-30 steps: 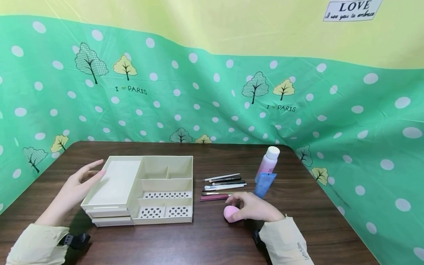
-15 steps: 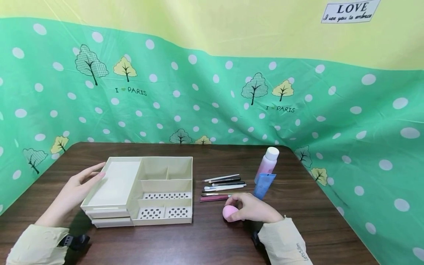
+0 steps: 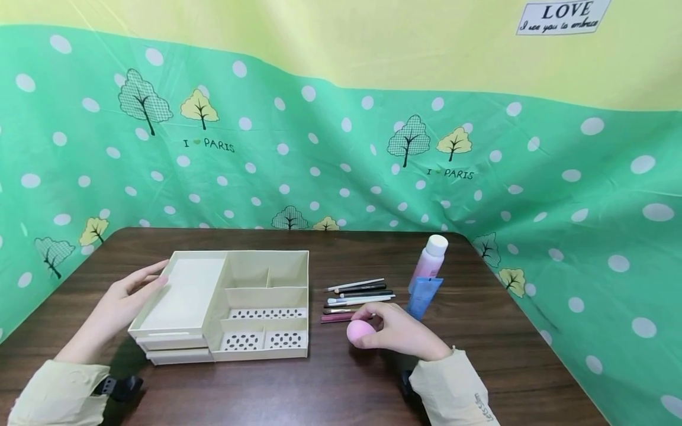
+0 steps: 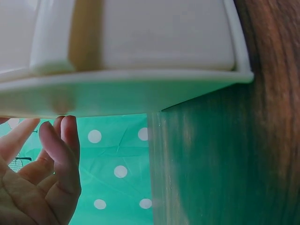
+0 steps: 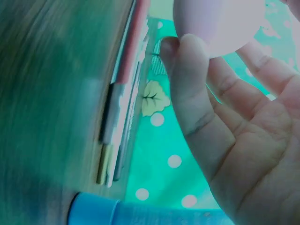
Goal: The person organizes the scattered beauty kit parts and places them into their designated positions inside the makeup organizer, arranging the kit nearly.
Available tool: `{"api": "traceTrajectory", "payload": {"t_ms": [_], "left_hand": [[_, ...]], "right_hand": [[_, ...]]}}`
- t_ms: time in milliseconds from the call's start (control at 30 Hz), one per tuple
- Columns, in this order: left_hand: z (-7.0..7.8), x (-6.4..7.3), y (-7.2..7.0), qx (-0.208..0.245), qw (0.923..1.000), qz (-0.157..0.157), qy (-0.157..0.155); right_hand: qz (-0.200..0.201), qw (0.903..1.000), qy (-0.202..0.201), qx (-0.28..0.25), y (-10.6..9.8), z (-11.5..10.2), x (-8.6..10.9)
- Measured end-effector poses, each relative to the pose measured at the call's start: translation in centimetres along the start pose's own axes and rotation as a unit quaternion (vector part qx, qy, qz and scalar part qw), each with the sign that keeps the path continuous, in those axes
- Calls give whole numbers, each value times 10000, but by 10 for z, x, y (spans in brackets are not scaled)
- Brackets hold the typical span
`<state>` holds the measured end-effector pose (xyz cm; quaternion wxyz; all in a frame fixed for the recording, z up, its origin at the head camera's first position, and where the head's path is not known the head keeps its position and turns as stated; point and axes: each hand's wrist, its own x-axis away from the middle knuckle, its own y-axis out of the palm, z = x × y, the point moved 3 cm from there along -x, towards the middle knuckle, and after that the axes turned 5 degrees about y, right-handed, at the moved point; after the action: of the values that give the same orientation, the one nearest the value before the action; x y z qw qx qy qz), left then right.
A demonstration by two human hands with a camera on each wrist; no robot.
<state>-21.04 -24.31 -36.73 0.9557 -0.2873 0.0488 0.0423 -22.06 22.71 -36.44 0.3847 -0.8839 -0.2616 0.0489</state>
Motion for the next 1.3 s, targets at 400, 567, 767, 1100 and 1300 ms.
{"api": "traceTrajectory", "payload": {"t_ms": [400, 567, 767, 1100, 1300], "left_hand": [[-1, 1, -1, -11, 10000, -64, 40], [-1, 0, 0, -2, 10000, -51, 52], [-1, 1, 0, -22, 10000, -36, 55], [1, 2, -1, -56, 9999, -2, 88], [1, 2, -1, -89, 9999, -16, 87]], "right_hand": [[400, 9977, -553, 11, 7, -26, -6], [466, 9975, -530, 89, 12, -39, -12], [399, 9958, -821, 24, 18, -59, -24], [382, 9934, -1081, -105, 26, -83, -37], [539, 9914, -1156, -289, 32, -94, -44]]}}
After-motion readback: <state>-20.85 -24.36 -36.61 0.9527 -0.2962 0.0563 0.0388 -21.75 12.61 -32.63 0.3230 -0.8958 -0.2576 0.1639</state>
